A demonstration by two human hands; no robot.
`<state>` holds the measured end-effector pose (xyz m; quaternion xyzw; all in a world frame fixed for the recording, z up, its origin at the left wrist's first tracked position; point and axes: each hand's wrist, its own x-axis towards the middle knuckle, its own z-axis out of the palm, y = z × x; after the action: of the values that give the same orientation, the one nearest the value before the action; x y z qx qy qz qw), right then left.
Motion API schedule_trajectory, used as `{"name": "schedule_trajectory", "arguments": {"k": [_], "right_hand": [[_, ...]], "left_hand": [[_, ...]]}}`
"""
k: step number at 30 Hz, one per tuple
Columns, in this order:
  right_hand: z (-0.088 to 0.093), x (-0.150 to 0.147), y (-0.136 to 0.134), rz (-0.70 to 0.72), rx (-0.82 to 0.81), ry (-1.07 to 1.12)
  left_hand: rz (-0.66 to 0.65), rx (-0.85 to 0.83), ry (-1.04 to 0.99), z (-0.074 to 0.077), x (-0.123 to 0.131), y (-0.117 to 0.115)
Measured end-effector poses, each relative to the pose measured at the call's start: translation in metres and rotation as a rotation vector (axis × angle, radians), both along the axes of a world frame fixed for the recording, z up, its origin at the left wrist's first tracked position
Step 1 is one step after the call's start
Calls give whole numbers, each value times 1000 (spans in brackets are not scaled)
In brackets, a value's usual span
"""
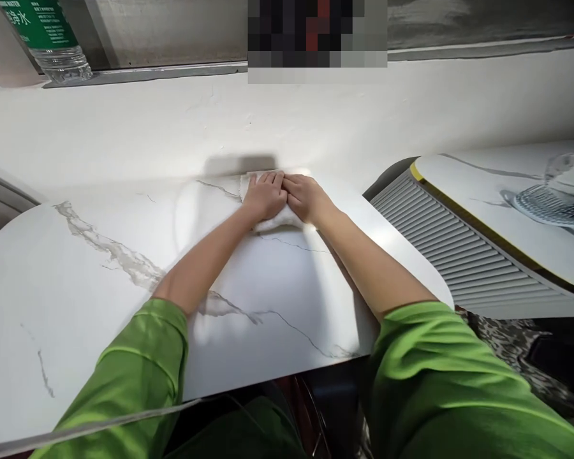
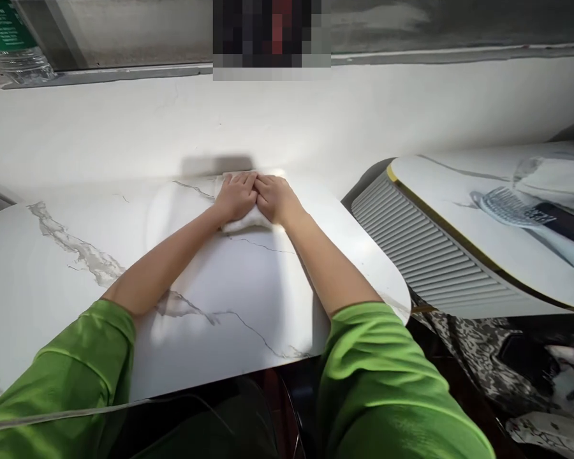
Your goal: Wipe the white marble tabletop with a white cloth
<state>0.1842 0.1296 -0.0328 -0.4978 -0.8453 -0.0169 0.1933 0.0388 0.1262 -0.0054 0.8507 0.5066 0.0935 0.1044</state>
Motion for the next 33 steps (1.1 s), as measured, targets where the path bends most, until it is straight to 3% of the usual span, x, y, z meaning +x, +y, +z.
{"name": "schedule_trajectory", "arguments": {"k": [5, 11, 15, 22, 25, 29, 33], "right_hand": [[-6, 1, 14, -13, 46, 8], [-3, -6, -15, 41, 50, -44], [-1, -19, -67, 55, 71, -60], [-1, -61, -203, 55, 137, -76], [0, -76, -239, 60, 151, -66], [4, -81, -241, 95, 107, -55], [7, -81, -199, 122, 61, -5]], "left_hand": [[-6, 15, -1, -1, -1, 11], [21, -21, 28, 3, -10, -25], [1, -20, 35, 5, -26, -74], [-70, 29, 31, 6, -71, -192], [-92, 43, 27, 5, -87, -223], [-88, 12, 7, 4, -95, -226], [-26, 11, -13, 3, -93, -195]]}}
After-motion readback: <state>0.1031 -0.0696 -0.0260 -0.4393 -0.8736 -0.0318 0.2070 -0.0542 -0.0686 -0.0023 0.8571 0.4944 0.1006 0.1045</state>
